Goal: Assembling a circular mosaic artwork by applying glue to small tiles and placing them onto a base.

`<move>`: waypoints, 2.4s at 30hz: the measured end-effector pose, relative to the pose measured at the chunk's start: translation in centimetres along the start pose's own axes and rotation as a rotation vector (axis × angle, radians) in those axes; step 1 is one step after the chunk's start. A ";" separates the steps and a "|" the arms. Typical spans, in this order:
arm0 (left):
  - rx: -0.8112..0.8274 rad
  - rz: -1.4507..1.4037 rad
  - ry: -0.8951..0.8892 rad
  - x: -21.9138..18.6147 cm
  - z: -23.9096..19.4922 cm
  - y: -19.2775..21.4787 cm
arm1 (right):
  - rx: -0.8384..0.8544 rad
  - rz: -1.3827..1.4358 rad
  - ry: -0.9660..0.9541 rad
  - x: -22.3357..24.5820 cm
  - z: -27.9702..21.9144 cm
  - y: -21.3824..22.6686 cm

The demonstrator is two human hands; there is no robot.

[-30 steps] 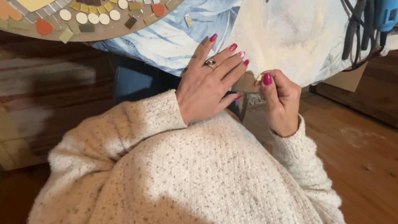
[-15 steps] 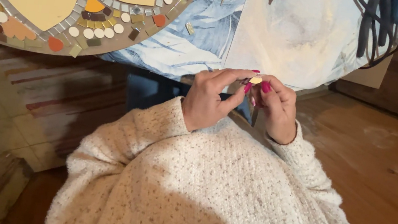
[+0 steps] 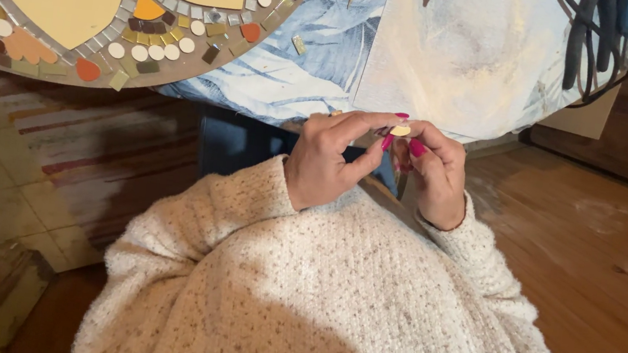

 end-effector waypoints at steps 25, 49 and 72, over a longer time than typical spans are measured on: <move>0.023 0.125 -0.142 -1.4 0.1 0.1 | -0.003 -0.214 0.123 2.9 -0.1 -1.2; 0.218 0.081 -0.158 -1.4 0.3 -6.4 | -0.195 -0.381 0.191 2.0 -3.7 4.2; 1.013 1.041 -0.556 6.3 -4.5 -20.5 | -0.859 -1.041 0.253 -3.9 -4.4 14.2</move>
Point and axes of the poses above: each hand's wrist, its own z-axis towards the middle knuckle, its own y-axis out of the back of the hand, x = y × z, the point moved 9 cm from there along z, towards the middle knuckle, and after that the axes turned 13 degrees about -y, right-handed, at the moved point
